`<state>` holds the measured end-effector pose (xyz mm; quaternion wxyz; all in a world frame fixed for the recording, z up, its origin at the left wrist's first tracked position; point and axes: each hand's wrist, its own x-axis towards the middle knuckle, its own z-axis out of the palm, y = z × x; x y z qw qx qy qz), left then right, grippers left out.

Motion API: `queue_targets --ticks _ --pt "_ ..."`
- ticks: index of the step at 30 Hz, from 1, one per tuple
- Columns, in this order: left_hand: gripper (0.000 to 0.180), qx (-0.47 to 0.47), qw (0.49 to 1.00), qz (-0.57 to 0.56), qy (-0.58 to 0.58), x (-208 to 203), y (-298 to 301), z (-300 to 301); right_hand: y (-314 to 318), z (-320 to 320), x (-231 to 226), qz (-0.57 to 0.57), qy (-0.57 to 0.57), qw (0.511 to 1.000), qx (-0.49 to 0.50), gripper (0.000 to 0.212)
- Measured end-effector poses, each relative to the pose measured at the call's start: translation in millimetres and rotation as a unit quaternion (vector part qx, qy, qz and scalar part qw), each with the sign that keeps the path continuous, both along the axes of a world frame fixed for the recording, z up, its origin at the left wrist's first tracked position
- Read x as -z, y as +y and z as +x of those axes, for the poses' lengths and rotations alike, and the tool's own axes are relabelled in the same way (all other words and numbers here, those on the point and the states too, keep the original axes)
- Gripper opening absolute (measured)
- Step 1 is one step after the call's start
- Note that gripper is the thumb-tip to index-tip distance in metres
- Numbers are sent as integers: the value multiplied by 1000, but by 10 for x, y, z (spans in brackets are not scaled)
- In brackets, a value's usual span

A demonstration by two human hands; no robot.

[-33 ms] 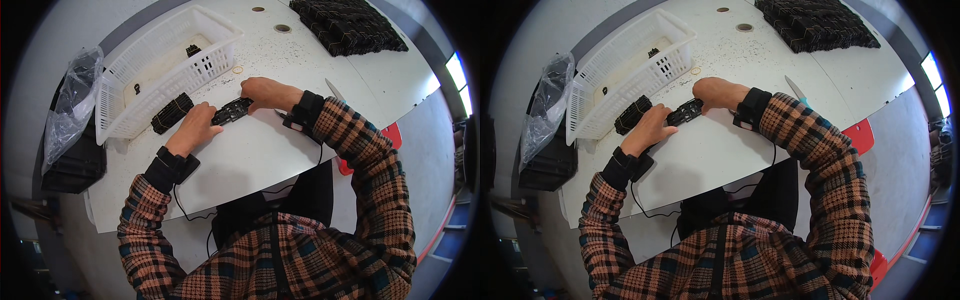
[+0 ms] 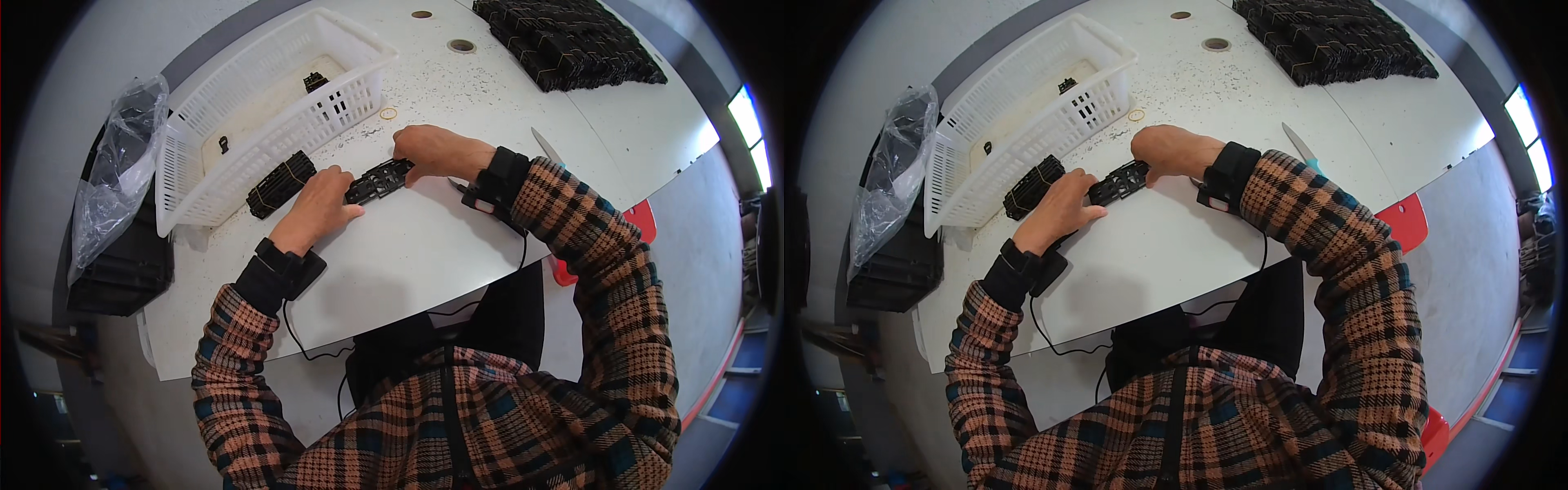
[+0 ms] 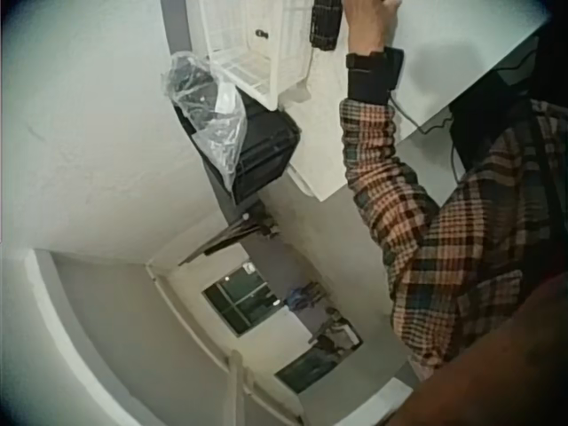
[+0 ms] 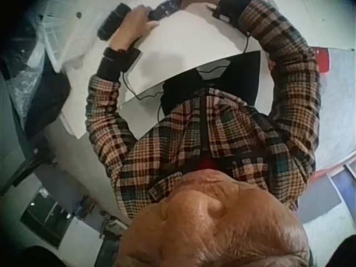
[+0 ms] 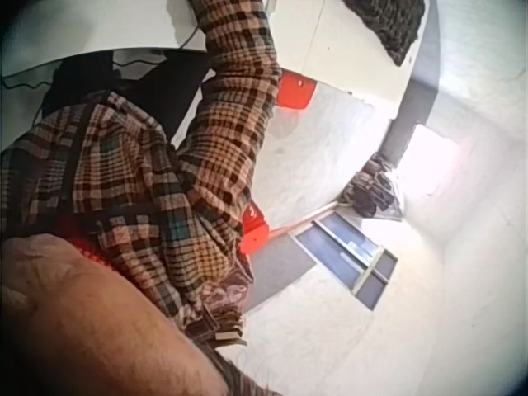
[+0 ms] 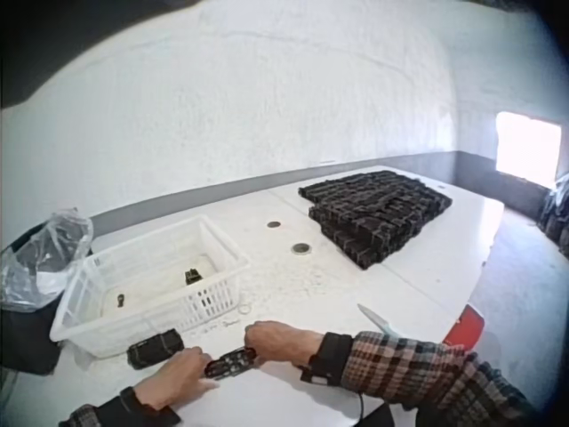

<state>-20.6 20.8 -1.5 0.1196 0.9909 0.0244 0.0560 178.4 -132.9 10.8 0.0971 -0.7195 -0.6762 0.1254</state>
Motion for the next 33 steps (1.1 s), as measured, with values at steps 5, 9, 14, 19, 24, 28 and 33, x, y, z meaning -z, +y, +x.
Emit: queue_targets --ticks 5,9,14,19,24,28,33 --pt "51 22 1000 -5 -2 -73 -28 -8 9 3 -46 -18 28 999 15 32" --pt "50 10 1000 4 5 -40 -81 -8 22 -1 -53 -24 37 999 23 35" --pt "45 -1 1000 -3 12 -20 -80 3 34 -10 -43 -10 31 999 29 37" --pt "38 -1 1000 11 20 -23 -114 29 14 -38 -81 -14 34 999 32 36" --pt "37 16 1000 11 -8 4 -108 40 16 -35 -36 -3 22 999 39 35" --pt "37 1 1000 3 18 49 -115 37 36 -39 -27 -4 4 999 33 35" --pt "39 2 1000 14 18 68 -112 35 35 -51 -45 -7 7 999 39 34"
